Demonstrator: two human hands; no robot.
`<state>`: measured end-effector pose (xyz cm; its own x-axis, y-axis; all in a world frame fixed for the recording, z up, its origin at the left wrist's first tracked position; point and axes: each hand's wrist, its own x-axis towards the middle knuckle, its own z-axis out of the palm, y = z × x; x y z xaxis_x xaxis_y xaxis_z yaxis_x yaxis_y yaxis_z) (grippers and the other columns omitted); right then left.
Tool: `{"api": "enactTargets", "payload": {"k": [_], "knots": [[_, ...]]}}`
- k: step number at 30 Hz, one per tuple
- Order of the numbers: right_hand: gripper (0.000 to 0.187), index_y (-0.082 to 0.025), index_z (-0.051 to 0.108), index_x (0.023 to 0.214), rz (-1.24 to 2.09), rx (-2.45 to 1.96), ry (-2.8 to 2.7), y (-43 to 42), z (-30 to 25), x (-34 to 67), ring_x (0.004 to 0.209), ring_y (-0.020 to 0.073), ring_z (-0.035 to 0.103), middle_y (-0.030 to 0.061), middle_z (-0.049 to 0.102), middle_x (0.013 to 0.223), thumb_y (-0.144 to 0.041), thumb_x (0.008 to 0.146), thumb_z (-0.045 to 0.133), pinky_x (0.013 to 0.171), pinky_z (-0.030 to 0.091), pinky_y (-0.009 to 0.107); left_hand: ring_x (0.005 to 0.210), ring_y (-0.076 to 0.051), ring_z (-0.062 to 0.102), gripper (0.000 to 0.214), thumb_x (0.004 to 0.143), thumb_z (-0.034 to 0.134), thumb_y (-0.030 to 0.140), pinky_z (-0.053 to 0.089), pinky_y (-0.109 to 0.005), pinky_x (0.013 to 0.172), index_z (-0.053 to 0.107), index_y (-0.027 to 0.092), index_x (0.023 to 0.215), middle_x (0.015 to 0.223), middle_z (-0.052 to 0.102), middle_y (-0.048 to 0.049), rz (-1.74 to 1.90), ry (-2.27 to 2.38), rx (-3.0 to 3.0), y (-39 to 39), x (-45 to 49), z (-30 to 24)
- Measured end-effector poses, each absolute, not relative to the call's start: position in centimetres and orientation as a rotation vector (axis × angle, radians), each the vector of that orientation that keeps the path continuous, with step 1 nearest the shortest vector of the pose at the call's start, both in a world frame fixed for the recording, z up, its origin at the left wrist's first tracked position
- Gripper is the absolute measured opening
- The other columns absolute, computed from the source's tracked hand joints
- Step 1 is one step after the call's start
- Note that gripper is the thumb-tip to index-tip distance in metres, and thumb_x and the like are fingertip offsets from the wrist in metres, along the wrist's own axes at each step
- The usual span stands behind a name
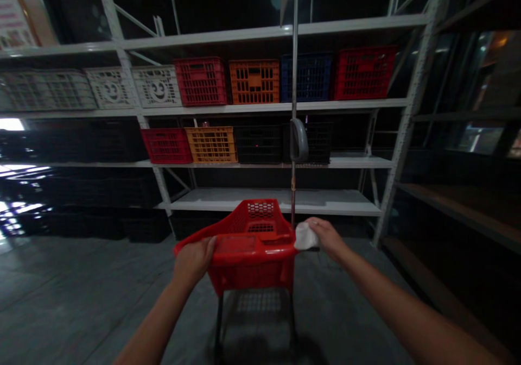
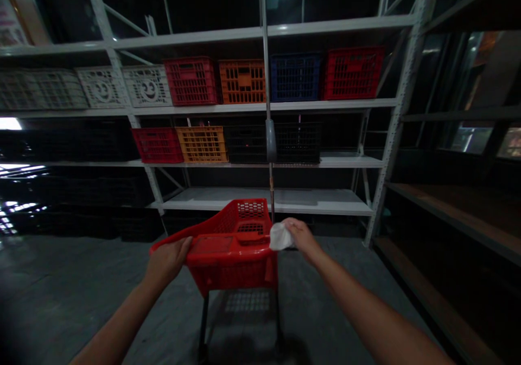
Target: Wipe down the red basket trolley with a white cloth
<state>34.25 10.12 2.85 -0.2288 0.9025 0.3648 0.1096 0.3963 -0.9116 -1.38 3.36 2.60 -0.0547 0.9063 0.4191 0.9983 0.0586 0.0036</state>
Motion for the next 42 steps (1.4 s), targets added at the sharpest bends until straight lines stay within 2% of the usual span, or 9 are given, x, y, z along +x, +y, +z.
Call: {"api": "enactTargets", "payload": {"k": [4, 7, 10, 14, 17, 24, 29, 37, 42], "knots": [[0.042, -0.015, 0.056, 0.098, 0.63, -0.933, -1.22, 10.6, 1.5, 34.7, 0.087, 0.021, 0.057, 0.0109, 0.062, 0.097, -0.049, 0.082, 0.037, 0.078, 0.044, 0.03, 0.108, -0.025, 0.05, 0.041, 0.086, 0.028, 0.037, 0.035, -0.042, 0.094, 0.057, 0.016, 0.107, 0.118, 0.056, -0.0115, -0.678, -1.897, -1.788, 2.8, 1.1, 3.7], [0.045, -0.014, 0.057, 0.104, 0.721, -0.884, -1.261, 10.0, 0.0, 31.2, 0.1, 0.0225, 0.056, 0.013, 0.06, 0.109, -0.049, 0.083, 0.037, 0.089, 0.042, 0.033, 0.112, -0.024, 0.045, 0.037, 0.086, 0.033, 0.037, 0.03, -0.041, 0.099, 0.056, 0.017, 0.106, 0.121, 0.052, -0.0109, -0.813, -1.71, -1.892, 2.4, 6.5, 4.4], [0.048, -0.014, 0.057, 0.109, 0.833, -0.877, -1.168, 7.9, -2.4, 27.0, 0.104, 0.0223, 0.056, 0.0123, 0.06, 0.112, -0.049, 0.084, 0.035, 0.094, 0.04, 0.037, 0.103, -0.019, 0.052, 0.042, 0.089, 0.025, 0.04, 0.038, -0.033, 0.092, 0.059, 0.017, 0.098, 0.108, 0.059, -0.0097, -0.793, -1.642, -2.201, 2.8, 12.9, 4.3], [0.048, -0.018, 0.054, 0.117, 0.858, -0.851, -1.015, 4.1, -6.3, 24.6, 0.116, 0.022, 0.048, 0.0097, 0.054, 0.123, -0.048, 0.084, 0.038, 0.099, 0.036, 0.038, 0.077, -0.024, 0.063, 0.064, 0.086, 0.012, 0.053, 0.045, -0.036, 0.068, 0.062, 0.014, 0.089, 0.079, 0.066, -0.0141, -0.415, -1.987, -2.216, 3.3, 16.9, 3.4], [0.047, -0.018, 0.057, 0.114, 0.955, -0.873, -0.952, 3.4, -7.9, 26.0, 0.111, 0.0244, 0.053, 0.0094, 0.058, 0.118, -0.049, 0.083, 0.04, 0.094, 0.042, 0.039, 0.076, -0.025, 0.063, 0.067, 0.082, 0.014, 0.061, 0.043, -0.035, 0.065, 0.064, 0.016, 0.088, 0.078, 0.067, -0.0144, -0.26, -1.964, -2.247, 2.8, 16.0, 3.3], [0.049, -0.012, 0.044, 0.127, 0.609, -0.767, -0.897, 8.1, 2.9, 29.0, 0.12, 0.0203, 0.044, 0.0113, 0.048, 0.128, -0.039, 0.089, 0.031, 0.101, 0.032, 0.038, 0.078, -0.028, 0.062, 0.071, 0.074, 0.02, 0.072, 0.041, -0.034, 0.063, 0.063, 0.02, 0.094, 0.078, 0.067, -0.011, -0.259, -1.869, -2.307, 1.3, 14.3, 3.9], [0.036, -0.019, 0.057, 0.115, 0.455, -0.66, -1.347, 9.9, 9.6, 25.1, 0.124, 0.0188, 0.037, 0.0067, 0.042, 0.134, -0.033, 0.087, 0.039, 0.101, 0.032, 0.035, 0.079, -0.028, 0.062, 0.069, 0.072, 0.023, 0.073, 0.04, -0.034, 0.065, 0.064, 0.019, 0.087, 0.08, 0.067, -0.0115, -0.236, -1.901, -2.3, 0.9, 14.0, 3.9], [0.027, -0.021, 0.067, 0.096, 0.425, -0.695, -1.817, 8.9, -3.0, 25.2, 0.107, 0.0195, 0.054, 0.0079, 0.059, 0.115, -0.028, 0.085, 0.043, 0.093, 0.042, 0.032, 0.08, -0.024, 0.06, 0.06, 0.073, 0.028, 0.07, 0.04, -0.032, 0.069, 0.062, 0.02, 0.081, 0.084, 0.067, -0.0103, -0.262, -1.775, -2.381, -0.4, 10.4, 3.5], [0.025, -0.022, 0.068, 0.089, 0.505, -0.607, -1.874, 8.0, 0.4, 25.0, 0.094, 0.0189, 0.059, 0.0064, 0.064, 0.098, -0.031, 0.085, 0.045, 0.085, 0.045, 0.031, 0.076, -0.023, 0.059, 0.057, 0.075, 0.03, 0.068, 0.04, -0.032, 0.068, 0.062, 0.02, 0.077, 0.082, 0.066, -0.0087, -0.29, -1.674, -2.425, -0.9, 8.4, 3.3]]}}
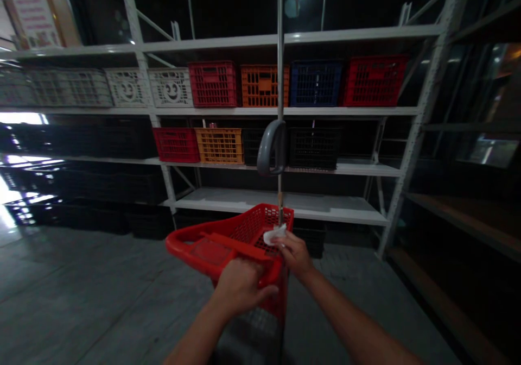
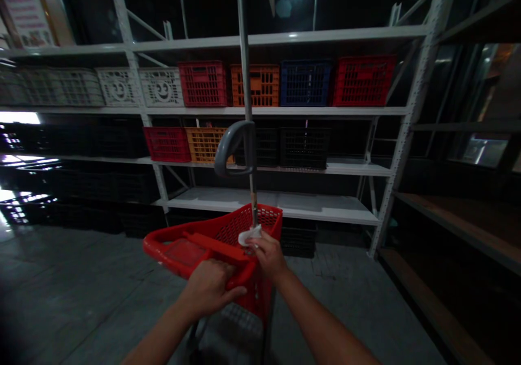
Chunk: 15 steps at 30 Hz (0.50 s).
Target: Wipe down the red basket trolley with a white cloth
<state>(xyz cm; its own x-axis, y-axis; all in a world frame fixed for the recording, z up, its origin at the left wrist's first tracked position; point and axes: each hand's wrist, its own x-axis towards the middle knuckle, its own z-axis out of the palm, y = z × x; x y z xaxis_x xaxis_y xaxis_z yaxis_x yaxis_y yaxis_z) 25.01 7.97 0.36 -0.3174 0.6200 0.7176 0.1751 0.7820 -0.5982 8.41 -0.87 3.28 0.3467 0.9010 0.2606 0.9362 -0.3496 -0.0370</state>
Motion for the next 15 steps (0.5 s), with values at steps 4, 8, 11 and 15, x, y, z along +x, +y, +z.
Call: {"api": "enactTargets", "payload": {"k": [4, 8, 11, 15], "knots": [[0.026, -0.02, 0.064, 0.085, 0.543, -0.475, -1.698, 9.1, 9.2, 23.1, 0.09, 0.0177, 0.057, 0.0053, 0.062, 0.095, -0.038, 0.085, 0.044, 0.081, 0.045, 0.029, 0.073, -0.022, 0.058, 0.059, 0.077, 0.027, 0.066, 0.039, -0.032, 0.066, 0.062, 0.019, 0.074, 0.078, 0.065, -0.0093, -0.299, -1.636, -2.431, -1.0, 7.7, 3.1], [0.03, -0.02, 0.055, 0.081, 0.706, -0.335, -1.549, 10.1, 13.4, 21.7, 0.063, 0.0114, 0.053, -0.001, 0.056, 0.071, -0.044, 0.087, 0.038, 0.061, 0.045, 0.022, 0.069, -0.02, 0.058, 0.057, 0.078, 0.028, 0.065, 0.038, -0.03, 0.063, 0.06, 0.019, 0.07, 0.073, 0.064, -0.0079, -0.327, -1.559, -2.456, -1.0, 7.1, 2.7], [0.03, -0.021, 0.052, 0.08, 0.766, -0.294, -1.511, 9.6, 11.4, 21.1, 0.068, 0.0115, 0.053, -0.0011, 0.055, 0.072, -0.045, 0.088, 0.036, 0.066, 0.044, 0.022, 0.064, -0.018, 0.057, 0.058, 0.079, 0.027, 0.064, 0.037, -0.029, 0.061, 0.059, 0.017, 0.065, 0.066, 0.062, -0.0067, -0.362, -1.46, -2.477, -0.9, 6.0, 2.4], [0.03, -0.02, 0.053, 0.077, 0.84, -0.319, -1.565, 7.9, 4.5, 20.7, 0.077, 0.0138, 0.054, 0.001, 0.058, 0.08, -0.042, 0.089, 0.037, 0.075, 0.042, 0.025, 0.058, -0.017, 0.055, 0.065, 0.076, 0.022, 0.069, 0.037, -0.03, 0.059, 0.056, 0.016, 0.06, 0.06, 0.059, -0.0059, -0.419, -1.327, -2.481, -0.5, 3.8, 1.8]]}}
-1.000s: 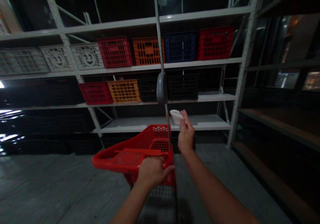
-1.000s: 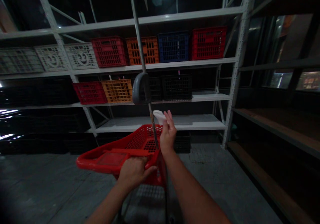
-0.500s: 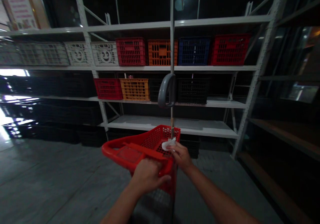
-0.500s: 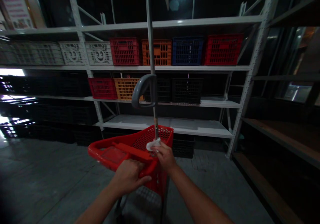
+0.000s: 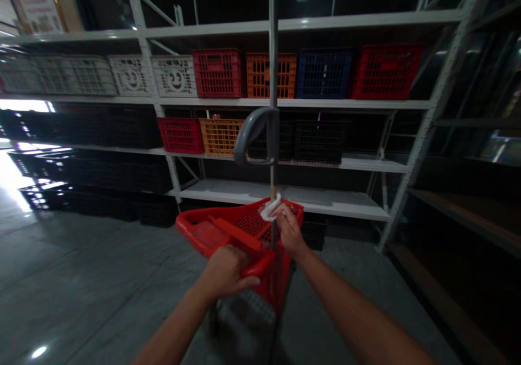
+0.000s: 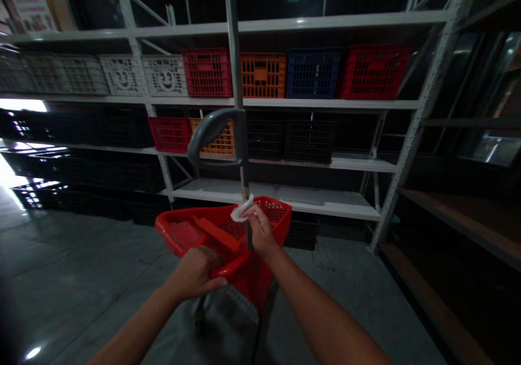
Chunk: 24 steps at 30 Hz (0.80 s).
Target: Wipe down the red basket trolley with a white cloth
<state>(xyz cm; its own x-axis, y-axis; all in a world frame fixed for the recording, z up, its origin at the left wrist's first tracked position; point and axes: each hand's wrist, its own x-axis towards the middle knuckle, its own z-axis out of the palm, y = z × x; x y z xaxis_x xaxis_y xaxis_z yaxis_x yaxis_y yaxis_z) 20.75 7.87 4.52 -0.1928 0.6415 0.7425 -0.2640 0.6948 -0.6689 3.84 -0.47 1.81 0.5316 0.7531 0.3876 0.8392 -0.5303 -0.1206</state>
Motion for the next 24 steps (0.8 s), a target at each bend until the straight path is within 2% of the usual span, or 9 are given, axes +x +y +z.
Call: {"api": "enactTargets", "payload": {"k": [5, 8, 10, 12, 14, 17, 19, 23, 24], "knots": [[0.031, -0.019, 0.058, 0.082, 0.827, -0.482, -1.844, 7.2, -4.4, 21.9, 0.086, 0.0162, 0.056, 0.0045, 0.061, 0.09, -0.036, 0.091, 0.033, 0.081, 0.041, 0.028, 0.062, -0.016, 0.052, 0.068, 0.078, 0.013, 0.067, 0.039, -0.031, 0.065, 0.056, 0.017, 0.063, 0.063, 0.058, -0.0058, -0.431, -1.268, -2.522, -0.4, 1.3, 2.3], [0.032, -0.019, 0.06, 0.082, 0.639, -0.721, -1.817, 8.3, -6.6, 23.7, 0.089, 0.0177, 0.055, 0.0064, 0.061, 0.09, -0.033, 0.09, 0.032, 0.084, 0.041, 0.031, 0.084, -0.02, 0.054, 0.058, 0.081, 0.024, 0.061, 0.039, -0.036, 0.083, 0.061, 0.017, 0.072, 0.086, 0.062, -0.0078, -0.431, -1.271, -2.485, -1.0, 0.9, 3.4], [0.033, -0.017, 0.062, 0.078, 0.5, -0.907, -1.657, 9.0, -6.3, 24.8, 0.098, 0.0195, 0.053, 0.01, 0.057, 0.107, -0.031, 0.088, 0.034, 0.09, 0.038, 0.034, 0.101, -0.024, 0.049, 0.047, 0.081, 0.034, 0.055, 0.033, -0.041, 0.094, 0.063, 0.018, 0.084, 0.107, 0.058, -0.0092, -0.459, -1.363, -2.338, -1.8, 1.6, 4.1], [0.033, -0.016, 0.065, 0.077, 0.402, -1.008, -1.527, 9.0, -5.4, 24.9, 0.112, 0.0215, 0.046, 0.0105, 0.043, 0.13, -0.03, 0.087, 0.036, 0.097, 0.033, 0.035, 0.109, -0.026, 0.046, 0.041, 0.082, 0.038, 0.049, 0.031, -0.042, 0.096, 0.062, 0.018, 0.095, 0.118, 0.053, -0.0108, -0.504, -1.518, -2.149, -2.6, 3.2, 4.3], [0.032, -0.018, 0.066, 0.085, 0.378, -0.985, -1.532, 8.4, -4.7, 24.0, 0.118, 0.0213, 0.042, 0.0081, 0.039, 0.135, -0.028, 0.087, 0.036, 0.101, 0.028, 0.038, 0.104, -0.024, 0.05, 0.039, 0.084, 0.035, 0.044, 0.036, -0.039, 0.092, 0.06, 0.017, 0.098, 0.113, 0.056, -0.012, -0.519, -1.686, -2.029, -3.2, 5.3, 4.0], [0.031, -0.02, 0.062, 0.101, 0.412, -0.807, -1.729, 7.2, -5.4, 21.7, 0.114, 0.0174, 0.047, 0.0065, 0.057, 0.119, -0.024, 0.089, 0.033, 0.103, 0.028, 0.039, 0.077, -0.023, 0.061, 0.044, 0.086, 0.028, 0.044, 0.043, -0.039, 0.076, 0.061, 0.015, 0.089, 0.082, 0.066, -0.0117, -0.379, -1.934, -1.968, -3.4, 8.2, 2.8], [0.033, -0.02, 0.058, 0.109, 0.396, -0.702, -1.857, 7.1, -6.7, 20.9, 0.112, 0.0154, 0.049, 0.0059, 0.06, 0.113, -0.02, 0.089, 0.032, 0.103, 0.029, 0.038, 0.064, -0.025, 0.062, 0.049, 0.087, 0.023, 0.044, 0.044, -0.039, 0.067, 0.062, 0.014, 0.082, 0.066, 0.065, -0.012, -0.265, -2.015, -1.931, -3.3, 9.2, 2.1], [0.033, -0.019, 0.059, 0.109, 0.299, -0.825, -1.919, 8.7, -8.5, 21.6, 0.107, 0.0189, 0.054, 0.0078, 0.063, 0.109, -0.017, 0.088, 0.033, 0.105, 0.023, 0.048, 0.063, -0.026, 0.064, 0.045, 0.087, 0.026, 0.042, 0.044, -0.037, 0.062, 0.062, 0.015, 0.081, 0.066, 0.067, -0.0124, -0.196, -1.946, -1.987, -2.9, 8.7, 1.9], [0.033, -0.018, 0.059, 0.107, 0.3, -0.889, -1.894, 8.9, -8.5, 21.8, 0.106, 0.0201, 0.055, 0.0087, 0.064, 0.107, -0.017, 0.088, 0.033, 0.104, 0.024, 0.049, 0.063, -0.026, 0.064, 0.044, 0.087, 0.027, 0.041, 0.045, -0.037, 0.062, 0.062, 0.015, 0.081, 0.067, 0.067, -0.0123, -0.189, -1.932, -2.0, -2.9, 8.5, 1.9]]}}
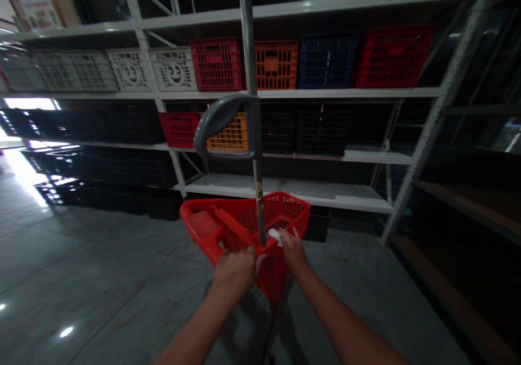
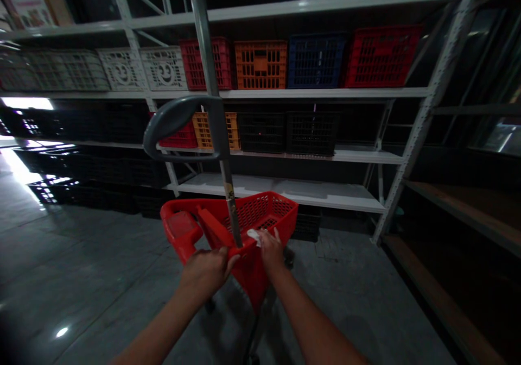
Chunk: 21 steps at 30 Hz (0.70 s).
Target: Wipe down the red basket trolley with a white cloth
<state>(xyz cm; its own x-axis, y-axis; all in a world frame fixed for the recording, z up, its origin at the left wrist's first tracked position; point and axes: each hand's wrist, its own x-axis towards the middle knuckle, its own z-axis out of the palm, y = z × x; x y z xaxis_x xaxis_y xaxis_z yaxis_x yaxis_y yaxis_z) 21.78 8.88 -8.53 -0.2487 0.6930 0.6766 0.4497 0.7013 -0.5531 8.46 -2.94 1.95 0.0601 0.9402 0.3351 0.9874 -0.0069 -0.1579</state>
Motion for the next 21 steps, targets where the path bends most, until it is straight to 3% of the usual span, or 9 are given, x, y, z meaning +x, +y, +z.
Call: {"api": "enactTargets", "payload": {"k": [5, 12, 18, 21], "knots": [[0.033, -0.021, 0.058, 0.109, 0.435, -0.861, -1.747, 5.9, -7.6, 20.2, 0.116, 0.0172, 0.047, 0.0063, 0.059, 0.115, -0.019, 0.089, 0.032, 0.098, 0.038, 0.036, 0.065, -0.025, 0.064, 0.044, 0.087, 0.026, 0.042, 0.045, -0.036, 0.061, 0.061, 0.016, 0.079, 0.069, 0.068, -0.0116, -0.175, -1.932, -1.992, -3.2, 7.3, 2.1], [0.036, -0.025, 0.052, 0.117, 0.332, -0.693, -2.027, 5.7, -7.9, 21.8, 0.117, 0.0167, 0.047, 0.0034, 0.059, 0.117, -0.014, 0.084, 0.041, 0.106, 0.022, 0.047, 0.063, -0.022, 0.062, 0.049, 0.086, 0.026, 0.049, 0.043, -0.033, 0.062, 0.061, 0.017, 0.075, 0.068, 0.067, -0.0091, -0.185, -1.826, -2.031, -4.1, 5.2, 1.8], [0.039, -0.02, 0.061, 0.106, 0.523, -0.781, -1.951, 6.9, -6.9, 22.6, 0.097, 0.0166, 0.06, 0.0055, 0.066, 0.103, -0.007, 0.077, 0.038, 0.088, 0.046, 0.034, 0.06, -0.019, 0.061, 0.045, 0.086, 0.028, 0.048, 0.042, -0.031, 0.061, 0.06, 0.018, 0.072, 0.065, 0.066, -0.0062, -0.215, -1.746, -2.089, -4.3, 3.6, 1.5], [0.044, -0.021, 0.056, 0.116, 0.554, -0.678, -2.026, 4.1, -5.5, 21.3, 0.107, 0.0171, 0.055, 0.005, 0.061, 0.113, -0.007, 0.078, 0.038, 0.095, 0.042, 0.036, 0.06, -0.018, 0.059, 0.045, 0.085, 0.029, 0.049, 0.041, -0.03, 0.061, 0.06, 0.019, 0.071, 0.065, 0.065, -0.0055, -0.222, -1.714, -2.132, -4.3, 2.9, 1.4]]}}
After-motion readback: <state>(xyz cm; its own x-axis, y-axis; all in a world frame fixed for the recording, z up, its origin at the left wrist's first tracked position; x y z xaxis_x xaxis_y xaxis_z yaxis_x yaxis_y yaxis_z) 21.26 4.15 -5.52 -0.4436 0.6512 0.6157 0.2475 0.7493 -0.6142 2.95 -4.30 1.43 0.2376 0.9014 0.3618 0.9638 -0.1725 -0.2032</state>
